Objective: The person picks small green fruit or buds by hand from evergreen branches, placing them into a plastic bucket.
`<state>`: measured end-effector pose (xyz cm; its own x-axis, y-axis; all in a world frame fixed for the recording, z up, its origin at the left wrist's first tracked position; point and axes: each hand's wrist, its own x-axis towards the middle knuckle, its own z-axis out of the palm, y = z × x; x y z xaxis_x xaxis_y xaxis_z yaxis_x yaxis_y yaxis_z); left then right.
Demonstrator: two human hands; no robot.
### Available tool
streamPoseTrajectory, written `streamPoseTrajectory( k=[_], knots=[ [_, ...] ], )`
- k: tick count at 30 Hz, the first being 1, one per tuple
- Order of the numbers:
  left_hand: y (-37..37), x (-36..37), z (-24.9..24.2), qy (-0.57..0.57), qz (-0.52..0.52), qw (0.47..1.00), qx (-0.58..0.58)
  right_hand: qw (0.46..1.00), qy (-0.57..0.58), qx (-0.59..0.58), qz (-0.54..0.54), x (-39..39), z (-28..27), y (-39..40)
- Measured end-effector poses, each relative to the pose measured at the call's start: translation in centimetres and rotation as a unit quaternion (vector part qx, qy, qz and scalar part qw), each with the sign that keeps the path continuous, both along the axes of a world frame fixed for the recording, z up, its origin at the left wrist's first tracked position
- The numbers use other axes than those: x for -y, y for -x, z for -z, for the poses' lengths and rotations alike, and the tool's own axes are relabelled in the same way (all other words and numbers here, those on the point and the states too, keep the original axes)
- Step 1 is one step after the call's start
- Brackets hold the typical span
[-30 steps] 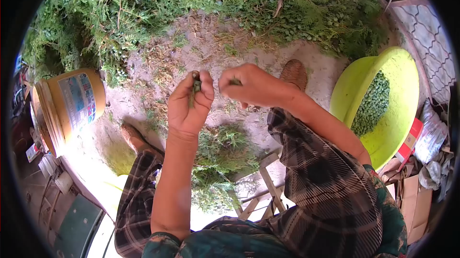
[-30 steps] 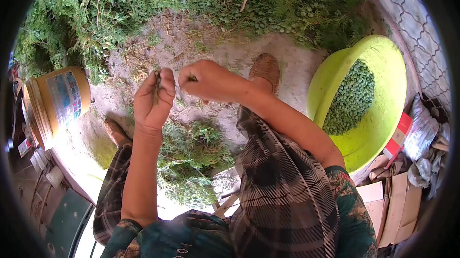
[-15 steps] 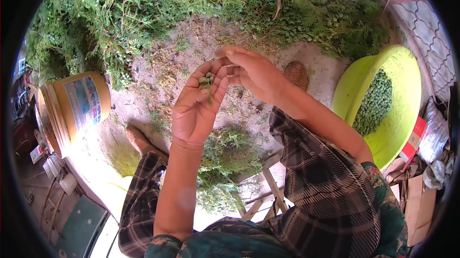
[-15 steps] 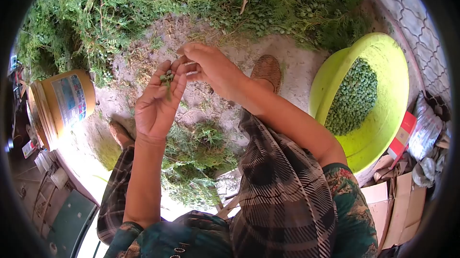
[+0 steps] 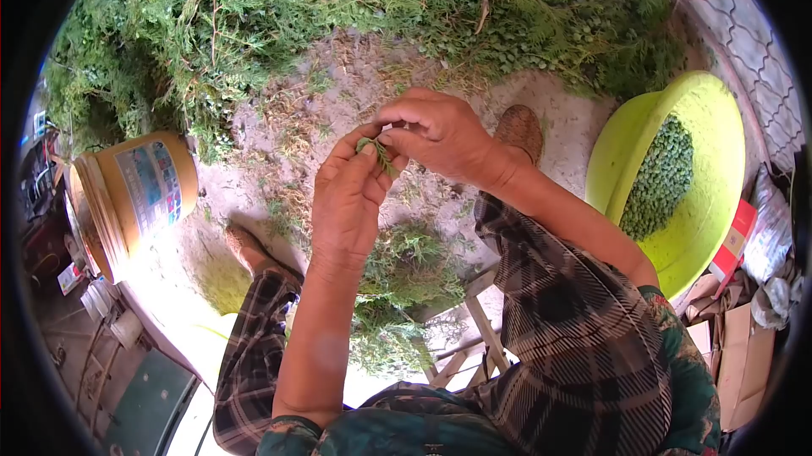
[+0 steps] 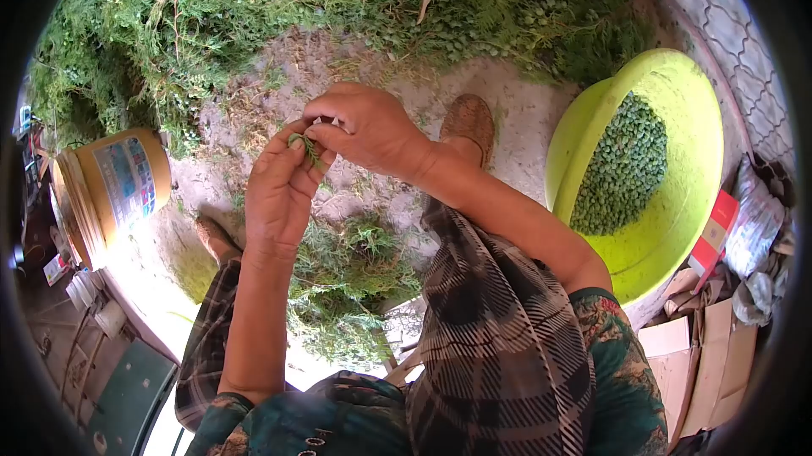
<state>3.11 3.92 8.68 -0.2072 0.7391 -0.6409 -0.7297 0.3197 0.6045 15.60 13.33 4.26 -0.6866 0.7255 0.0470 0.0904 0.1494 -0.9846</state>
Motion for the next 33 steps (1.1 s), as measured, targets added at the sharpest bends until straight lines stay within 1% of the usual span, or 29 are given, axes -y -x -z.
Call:
streamPoseTrajectory(
  k=[1, 2, 4, 8, 10, 14, 16, 19, 23, 24, 25, 26, 28, 29, 30, 31, 32, 33],
  knots=[
    [-0.1, -0.1, 0.0, 0.021, 0.008, 0.999, -0.024, 0.993, -0.115, 0.026, -0.001, -0.1, -0.2, 0.0],
    [-0.2, 0.0, 0.0, 0.021, 0.009, 0.999, -0.024, 0.993, -0.115, 0.027, 0.000, -0.2, -0.2, 0.0],
    [-0.4, 0.1, 0.1, 0.028, 0.021, 0.999, -0.042, 0.981, -0.188, 0.046, -0.025, -0.2, -0.3, 0.0],
    [-0.4, 0.5, 0.6, 0.037, 0.029, 0.997, -0.055, 0.973, -0.227, 0.036, -0.030, -0.1, -0.3, 0.0],
    [-0.4, 0.4, 0.9, 0.027, 0.047, 0.998, -0.038, 0.959, -0.267, 0.058, -0.070, -0.2, -0.3, 0.0],
    [-0.5, 0.4, 0.9, 0.044, 0.051, 0.997, -0.029, 0.954, -0.282, 0.069, -0.077, -0.1, -0.1, 0.0],
    [-0.4, 0.4, 0.9, 0.045, 0.057, 0.997, -0.039, 0.960, -0.269, 0.051, -0.058, 0.1, 0.1, 0.2],
    [-0.3, 0.7, 1.3, 0.058, 0.071, 0.994, -0.063, 0.961, -0.255, 0.065, -0.081, 0.0, 0.2, 0.1],
    [-0.4, 0.7, 1.1, 0.088, 0.105, 0.986, -0.096, 0.968, -0.230, 0.069, -0.078, 0.6, 0.7, 0.0],
    [-0.3, 1.0, 1.5, 0.087, 0.104, 0.986, -0.096, 0.997, 0.015, 0.038, -0.068, 0.8, 0.5, 0.0],
    [-0.2, 1.4, 2.1, 0.064, 0.058, 0.996, -0.026, 0.964, 0.259, 0.004, -0.055, 0.9, 0.4, 0.2],
    [0.0, 1.6, 2.5, 0.039, 0.011, 0.998, 0.043, 0.964, 0.259, 0.002, -0.058, 0.9, 0.4, 0.3],
    [0.4, 1.5, 2.8, 0.028, -0.002, 0.999, 0.042, 0.904, 0.427, -0.029, -0.016, 0.9, 0.7, 0.4],
    [0.6, 1.4, 2.9, 0.017, -0.012, 0.999, 0.044, 0.903, 0.427, -0.030, -0.017, 1.0, 1.0, 0.5],
    [0.6, 1.3, 2.8, 0.018, -0.013, 0.999, 0.044, 0.946, 0.323, 0.003, -0.017, 1.2, 1.3, 0.6],
    [0.7, 1.2, 2.7, 0.027, 0.011, 1.000, -0.001, 0.976, 0.213, 0.035, -0.016, 1.3, 1.4, 0.7],
    [0.8, 1.0, 2.6, 0.035, 0.034, 0.998, -0.045, 0.976, 0.213, 0.035, -0.017, 1.2, 1.4, 0.7],
    [0.8, 0.7, 2.5, 0.035, 0.033, 0.998, -0.045, 0.988, 0.125, 0.093, -0.015, 1.1, 0.9, 0.8]
  ],
)
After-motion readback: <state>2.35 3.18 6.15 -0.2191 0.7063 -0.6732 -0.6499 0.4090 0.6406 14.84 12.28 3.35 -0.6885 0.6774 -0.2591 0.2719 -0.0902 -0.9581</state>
